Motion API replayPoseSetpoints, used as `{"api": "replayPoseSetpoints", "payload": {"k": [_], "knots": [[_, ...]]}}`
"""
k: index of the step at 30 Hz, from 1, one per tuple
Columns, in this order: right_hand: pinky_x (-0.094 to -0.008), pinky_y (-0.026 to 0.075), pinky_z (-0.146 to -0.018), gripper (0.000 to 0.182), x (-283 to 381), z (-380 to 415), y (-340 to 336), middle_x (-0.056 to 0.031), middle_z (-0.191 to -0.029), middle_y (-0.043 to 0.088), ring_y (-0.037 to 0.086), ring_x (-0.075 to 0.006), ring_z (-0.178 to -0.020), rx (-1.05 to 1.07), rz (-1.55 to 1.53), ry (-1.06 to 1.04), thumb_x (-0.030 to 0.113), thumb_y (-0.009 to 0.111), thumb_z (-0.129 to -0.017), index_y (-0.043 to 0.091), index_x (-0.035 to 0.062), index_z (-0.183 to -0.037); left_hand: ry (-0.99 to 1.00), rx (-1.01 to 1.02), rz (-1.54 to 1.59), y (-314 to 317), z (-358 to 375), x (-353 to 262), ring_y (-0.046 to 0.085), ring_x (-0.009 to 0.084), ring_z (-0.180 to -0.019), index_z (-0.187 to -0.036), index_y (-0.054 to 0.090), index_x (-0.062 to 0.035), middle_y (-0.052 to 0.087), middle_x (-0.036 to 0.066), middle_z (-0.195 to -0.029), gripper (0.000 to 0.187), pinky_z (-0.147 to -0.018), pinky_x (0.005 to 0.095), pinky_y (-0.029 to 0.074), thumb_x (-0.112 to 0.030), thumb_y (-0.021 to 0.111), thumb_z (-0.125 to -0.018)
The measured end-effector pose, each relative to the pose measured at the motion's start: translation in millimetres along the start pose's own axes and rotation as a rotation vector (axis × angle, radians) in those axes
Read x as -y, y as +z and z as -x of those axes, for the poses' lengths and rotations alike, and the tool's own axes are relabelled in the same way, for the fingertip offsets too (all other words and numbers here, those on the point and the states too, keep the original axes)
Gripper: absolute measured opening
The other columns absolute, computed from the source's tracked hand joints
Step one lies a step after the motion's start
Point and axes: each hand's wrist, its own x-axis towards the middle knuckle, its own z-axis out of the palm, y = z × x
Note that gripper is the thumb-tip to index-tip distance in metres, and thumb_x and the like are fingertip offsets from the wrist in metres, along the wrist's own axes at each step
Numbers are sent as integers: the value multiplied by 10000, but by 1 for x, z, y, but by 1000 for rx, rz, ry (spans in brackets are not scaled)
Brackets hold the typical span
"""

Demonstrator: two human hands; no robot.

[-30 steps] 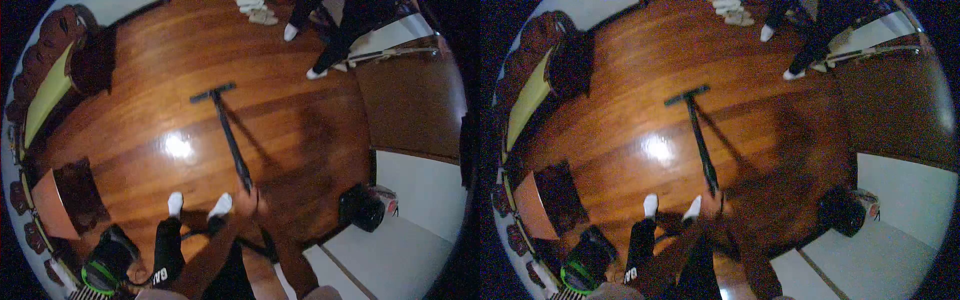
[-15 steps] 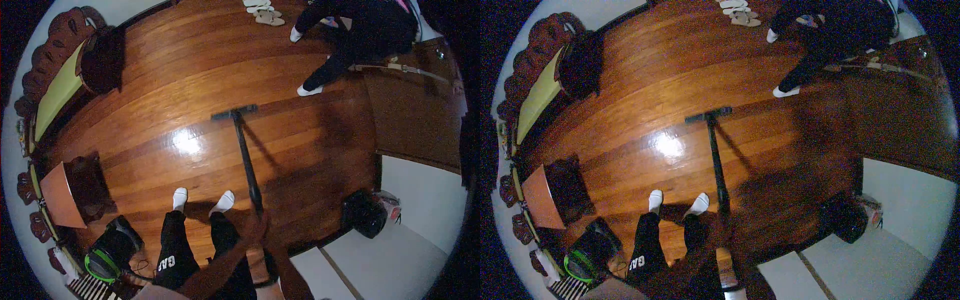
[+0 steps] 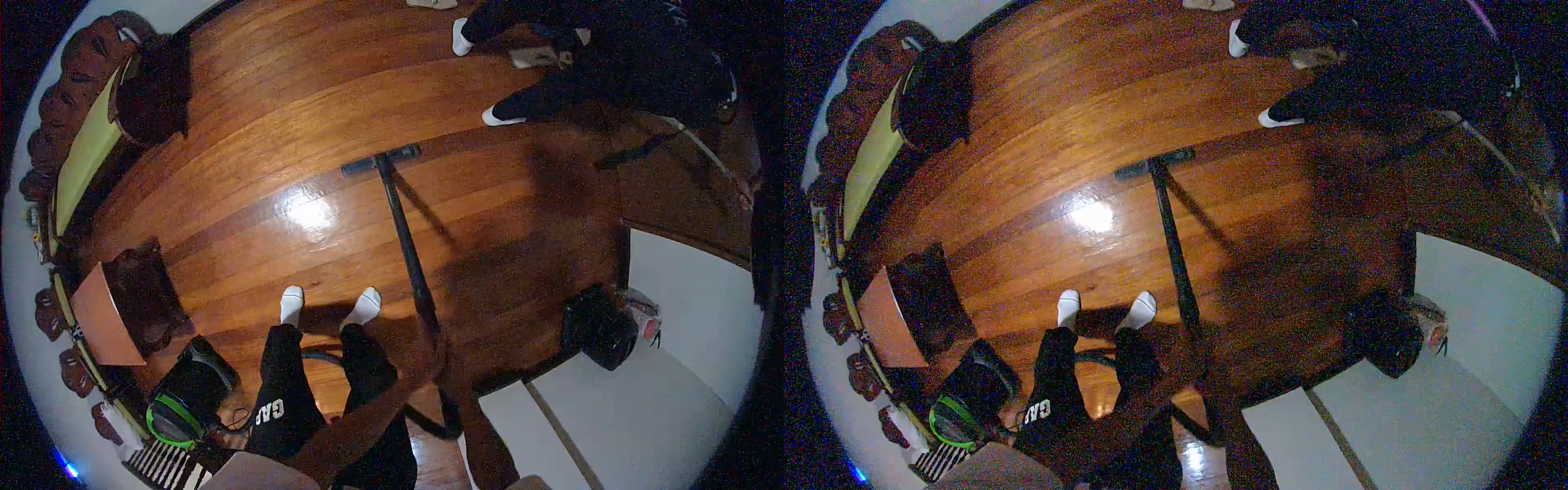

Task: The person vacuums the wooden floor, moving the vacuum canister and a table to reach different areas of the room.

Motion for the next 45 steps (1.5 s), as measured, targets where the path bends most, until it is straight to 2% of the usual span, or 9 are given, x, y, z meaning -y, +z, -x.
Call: {"api": "replayPoseSetpoints", "payload": {"k": [3, 6, 11, 16, 18, 21, 24, 37, 45], "knots": [[-364, 505, -792, 435, -53, 84, 31, -194, -1169, 577, 600, -261, -995, -31, 10, -44, 148, 396, -988, 337, 7, -1395, 405, -185, -819, 50, 65, 36, 613, 265, -851, -1442, 114, 45, 572, 160, -974, 593, -765, 387, 523, -261, 384, -1012], [-366, 504, -796, 456, -40, 101, 3, -200, -1143, 583, 601, -270, -951, 277, 129, 121, 138, 479, -956, 361, -3, -1372, -126, 138, 305, 42, 85, -2, 572, 287, -1050, -1413, 224, 47, 523, 227, -1201, 537, -861, 417, 494, -272, 379, -1010], [-357, 506, -758, 460, -31, -16, -16, -187, -1073, 596, 611, -269, -889, 52, 156, 16, 194, 514, -937, 401, 8, -1342, 138, -396, -104, 9, -33, -19, 593, 414, -995, -1418, 248, 21, 566, 257, -1179, 608, -827, 468, 500, -331, 455, -968], [-316, 506, -671, 460, 66, -147, -64, -174, -916, 627, 626, -220, -783, -203, 21, -95, 222, 535, -914, 431, 2, -1305, -114, -302, 12, -41, -159, -33, 614, 490, -803, -1454, 86, 7, 630, 311, -870, 720, -688, 522, 496, -367, 447, -955], [-299, 506, -636, 461, 91, -185, -79, -169, -853, 640, 632, -200, -740, -249, -6, -121, 233, 543, -905, 442, 0, -1290, -114, -417, 31, -58, -199, -46, 612, 364, -651, -1197, 487, -71, 630, 176, -740, 477, -570, 460, 480, -388, 589, -856], [-385, 508, -656, 545, 104, -227, -82, -226, -848, 634, 625, -328, -777, -254, -39, -140, 254, 576, -865, 408, 1, -1317, -35, -464, 25, -67, -271, -10, 605, 345, -631, -1154, 516, -62, 620, 156, -713, 427, -558, 462, 473, -380, 577, -875], [-446, 507, -676, 585, 77, -241, -80, -271, -856, 625, 637, -407, -823, -276, -57, -183, 289, 575, -863, 386, -2, -1333, 92, -273, -2, -67, -294, 6, 633, 462, -835, -1396, 94, 111, 633, 322, -891, 760, -687, 503, 505, -383, 455, -945], [-399, 434, -931, 601, -45, 27, -51, -180, -1170, 564, 540, -327, -1093, 15, -38, 127, 161, 620, -858, 363, 28, -1385, -108, 53, 82, 64, -15, -29, 626, 420, -740, -1376, 209, 61, 621, 241, -772, 667, -632, 489, 499, -391, 449, -949], [-400, 514, -675, 712, -34, 109, -72, -201, -885, 645, 650, -339, -779, 160, 121, 427, 230, 643, -842, 274, 11, -1411, -72, 141, 157, 93, 66, -41, 614, 397, -693, -1354, 292, 33, 608, 207, -732, 607, -613, 474, 501, -399, 435, -953]]}}
